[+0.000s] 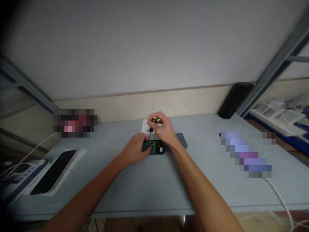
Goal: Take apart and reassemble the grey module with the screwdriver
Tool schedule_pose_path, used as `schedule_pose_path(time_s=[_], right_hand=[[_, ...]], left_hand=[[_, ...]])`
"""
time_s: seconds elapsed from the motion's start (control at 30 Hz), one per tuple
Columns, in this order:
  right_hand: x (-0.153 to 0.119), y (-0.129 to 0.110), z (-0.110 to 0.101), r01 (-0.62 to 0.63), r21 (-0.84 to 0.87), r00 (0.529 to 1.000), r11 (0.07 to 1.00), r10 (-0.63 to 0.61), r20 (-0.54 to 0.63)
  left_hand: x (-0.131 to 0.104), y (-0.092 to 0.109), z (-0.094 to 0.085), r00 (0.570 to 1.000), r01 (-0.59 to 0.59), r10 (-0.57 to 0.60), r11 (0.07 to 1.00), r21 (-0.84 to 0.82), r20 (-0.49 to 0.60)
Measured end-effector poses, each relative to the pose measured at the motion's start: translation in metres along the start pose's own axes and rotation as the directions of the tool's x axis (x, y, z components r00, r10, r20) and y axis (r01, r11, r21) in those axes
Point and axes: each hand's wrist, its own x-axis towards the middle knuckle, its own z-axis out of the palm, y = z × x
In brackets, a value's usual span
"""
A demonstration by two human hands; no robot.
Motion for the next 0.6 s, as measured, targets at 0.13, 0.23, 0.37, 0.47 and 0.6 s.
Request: schedule_pose_path(time_s=[0.13, 0.23, 0.37, 0.47, 0.6], right_hand=[[0.0005, -0.0003, -0.0009, -0.002, 0.051, 0.998, 0.999, -0.001, 0.060], [-0.0005, -0.0008, -0.0006, -0.031, 0.098, 0.995, 0.995, 0.022, 0.096], [-0.0015, -0.0024, 0.0006, 0.003, -0.028, 1.000, 1.000, -0.002, 0.012], [-0.0012, -0.0044, 0.0000, 0.014, -0.064, 1.000, 0.998, -0.013, 0.007], [-0.0021, -0.0094, -0.0003, -0.019, 0.049, 0.994, 0.999, 0.014, 0.105]], left_hand=[[-0.0014, 0.0012, 0.0026, 1.000, 0.014, -0.014, 0.999, 0.036, -0.013], [-0.0019, 0.0009, 0.0043, 1.000, 0.022, -0.021, 0.999, 0.047, -0.018], [-0.0023, -0.0011, 0.0054, 1.000, 0.015, -0.015, 1.000, 0.023, -0.016], [-0.0026, -0.0023, 0.0051, 1.000, 0.016, -0.015, 1.000, 0.008, -0.014], [-0.0024, -0.0025, 0.0040, 1.000, 0.011, -0.011, 1.000, 0.004, 0.003]])
